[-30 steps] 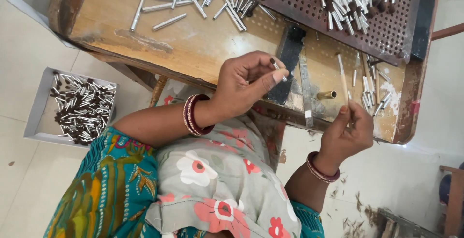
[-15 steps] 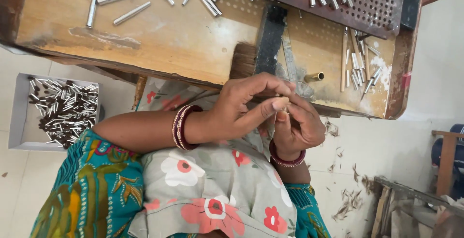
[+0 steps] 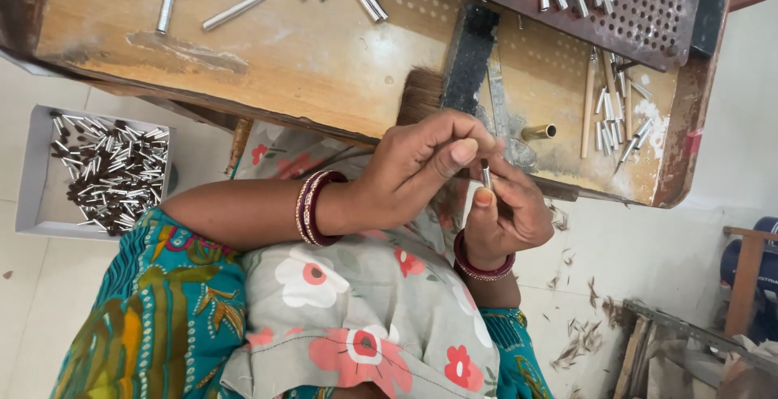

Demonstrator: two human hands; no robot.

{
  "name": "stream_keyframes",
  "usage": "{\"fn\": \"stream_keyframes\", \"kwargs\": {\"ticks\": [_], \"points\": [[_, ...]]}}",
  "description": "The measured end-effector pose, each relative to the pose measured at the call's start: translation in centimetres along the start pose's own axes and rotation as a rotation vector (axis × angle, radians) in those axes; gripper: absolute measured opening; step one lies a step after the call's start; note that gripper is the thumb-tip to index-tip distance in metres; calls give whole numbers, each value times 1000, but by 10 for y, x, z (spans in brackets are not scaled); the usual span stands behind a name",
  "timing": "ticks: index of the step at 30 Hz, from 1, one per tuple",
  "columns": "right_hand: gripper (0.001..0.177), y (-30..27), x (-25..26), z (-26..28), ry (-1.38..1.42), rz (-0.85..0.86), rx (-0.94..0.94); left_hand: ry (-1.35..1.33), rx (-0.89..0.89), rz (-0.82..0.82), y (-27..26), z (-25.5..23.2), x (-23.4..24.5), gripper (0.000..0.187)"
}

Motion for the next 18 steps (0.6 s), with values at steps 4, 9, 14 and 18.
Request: {"fn": "stream_keyframes", "kwargs": {"ticks": [4, 9, 14, 18], "points": [[38, 6, -2, 0, 41, 1, -27, -72, -71, 68, 1, -7, -6, 21], [36, -1, -2, 6, -27, 16, 12, 105, 22, -11, -2, 6, -2, 14], [36, -6, 0, 4, -44, 24, 3, 150, -54, -36, -6, 2, -1, 17], [36, -10, -1, 0, -57, 19, 18, 108, -21, -78, -7, 7, 2, 21]]}}
Point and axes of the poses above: each hand's wrist, its own y-axis towards the middle knuckle, its own x-axis out of the back of the hand, z = x × y, the point moved 9 cm from there along y, towards the middle knuckle, and after that the axes turned 5 degrees about -y, right-handed, at the moved point
